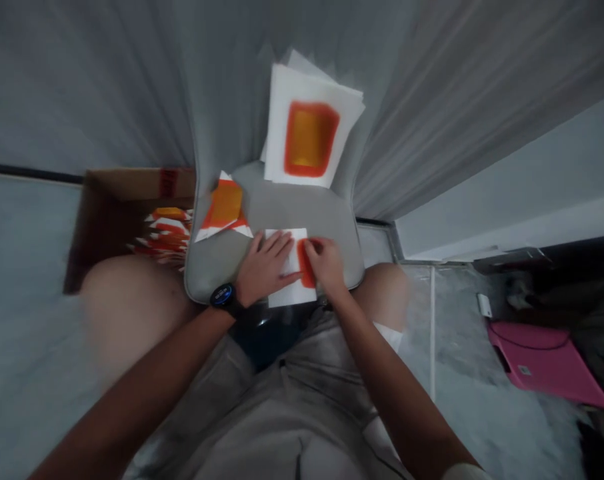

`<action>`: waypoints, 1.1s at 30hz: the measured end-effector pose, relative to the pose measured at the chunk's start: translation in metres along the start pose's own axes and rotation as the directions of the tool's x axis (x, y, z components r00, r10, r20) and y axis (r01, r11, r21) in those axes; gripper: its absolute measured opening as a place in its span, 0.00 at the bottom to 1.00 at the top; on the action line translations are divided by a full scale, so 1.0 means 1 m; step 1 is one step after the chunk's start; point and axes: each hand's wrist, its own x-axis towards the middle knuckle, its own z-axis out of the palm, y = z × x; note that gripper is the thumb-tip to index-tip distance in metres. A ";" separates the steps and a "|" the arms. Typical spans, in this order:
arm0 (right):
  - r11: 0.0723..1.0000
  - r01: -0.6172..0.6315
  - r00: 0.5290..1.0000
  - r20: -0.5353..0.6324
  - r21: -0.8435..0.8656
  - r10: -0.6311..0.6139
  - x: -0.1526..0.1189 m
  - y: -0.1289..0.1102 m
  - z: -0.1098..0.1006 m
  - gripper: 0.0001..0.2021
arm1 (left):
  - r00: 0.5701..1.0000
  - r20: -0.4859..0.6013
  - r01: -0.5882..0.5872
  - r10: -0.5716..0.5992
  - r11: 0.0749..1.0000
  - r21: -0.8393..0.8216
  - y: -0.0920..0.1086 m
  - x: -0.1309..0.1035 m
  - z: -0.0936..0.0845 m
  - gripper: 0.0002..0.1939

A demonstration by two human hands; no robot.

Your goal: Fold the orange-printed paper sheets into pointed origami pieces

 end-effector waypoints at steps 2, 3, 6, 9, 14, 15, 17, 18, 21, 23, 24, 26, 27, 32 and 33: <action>0.992 -0.124 0.988 0.095 -0.005 0.124 0.015 -0.008 -0.003 0.17 | 0.999 -0.011 -0.035 0.035 0.999 -0.004 -0.001 -0.001 0.001 0.30; 0.986 -0.167 0.977 0.131 -0.029 0.169 0.022 -0.012 -0.005 0.16 | 0.999 -0.026 -0.030 0.030 1.000 0.000 -0.002 -0.001 0.002 0.27; 0.986 -0.146 0.966 0.202 -0.075 0.159 0.038 -0.020 -0.011 0.14 | 0.998 -0.058 -0.011 0.012 1.000 0.019 -0.003 -0.001 0.005 0.24; 0.996 -0.079 0.972 0.216 -0.045 0.087 0.042 -0.022 -0.016 0.10 | 0.995 -0.098 -0.008 0.011 1.000 0.028 -0.001 -0.002 0.005 0.21; 1.000 0.004 0.975 0.223 -0.017 0.000 0.044 -0.017 -0.018 0.10 | 0.995 -0.095 -0.016 0.019 0.999 0.032 0.002 -0.004 0.002 0.20; 1.000 0.018 0.975 0.223 -0.017 -0.014 0.044 -0.016 -0.018 0.10 | 0.996 -0.081 -0.027 0.029 0.999 0.031 0.002 -0.004 0.002 0.21; 0.999 0.043 0.973 0.226 -0.016 -0.038 0.044 -0.013 -0.019 0.10 | 0.997 -0.038 -0.063 0.064 0.998 0.028 0.000 -0.003 0.001 0.23; 0.999 0.050 0.974 0.222 -0.015 -0.046 0.043 -0.012 -0.019 0.10 | 0.996 -0.010 -0.084 0.085 0.996 0.028 -0.001 -0.002 0.001 0.23; 0.999 0.055 0.979 0.196 -0.003 -0.053 0.039 -0.007 -0.021 0.11 | 0.990 0.077 -0.125 0.121 0.991 0.050 -0.004 0.001 0.000 0.26; 0.999 0.051 0.983 0.179 0.006 -0.051 0.037 -0.004 -0.022 0.12 | 0.985 0.123 -0.129 0.118 0.989 0.080 -0.006 0.004 0.000 0.28; 0.999 0.050 0.983 0.174 0.009 -0.051 0.036 -0.003 -0.022 0.12 | 0.984 0.138 -0.125 0.111 0.988 0.095 -0.006 0.007 0.000 0.29; 0.999 0.045 0.985 0.167 0.007 -0.045 0.037 -0.001 -0.022 0.12 | 0.983 0.155 -0.119 0.100 0.986 0.115 -0.007 0.013 0.000 0.31; 0.999 0.039 0.985 0.165 0.003 -0.039 0.039 0.000 -0.022 0.12 | 0.983 0.158 -0.117 0.098 0.986 0.120 -0.008 0.016 0.001 0.31; 0.997 0.047 0.990 0.136 -0.062 -0.038 0.051 0.005 -0.017 0.13 | 0.981 0.158 -0.129 0.110 0.985 0.119 -0.012 0.031 0.004 0.31; 0.995 0.068 0.990 0.127 -0.075 -0.059 0.053 0.007 -0.015 0.13 | 0.982 0.155 -0.130 0.111 0.984 0.119 -0.013 0.032 0.004 0.31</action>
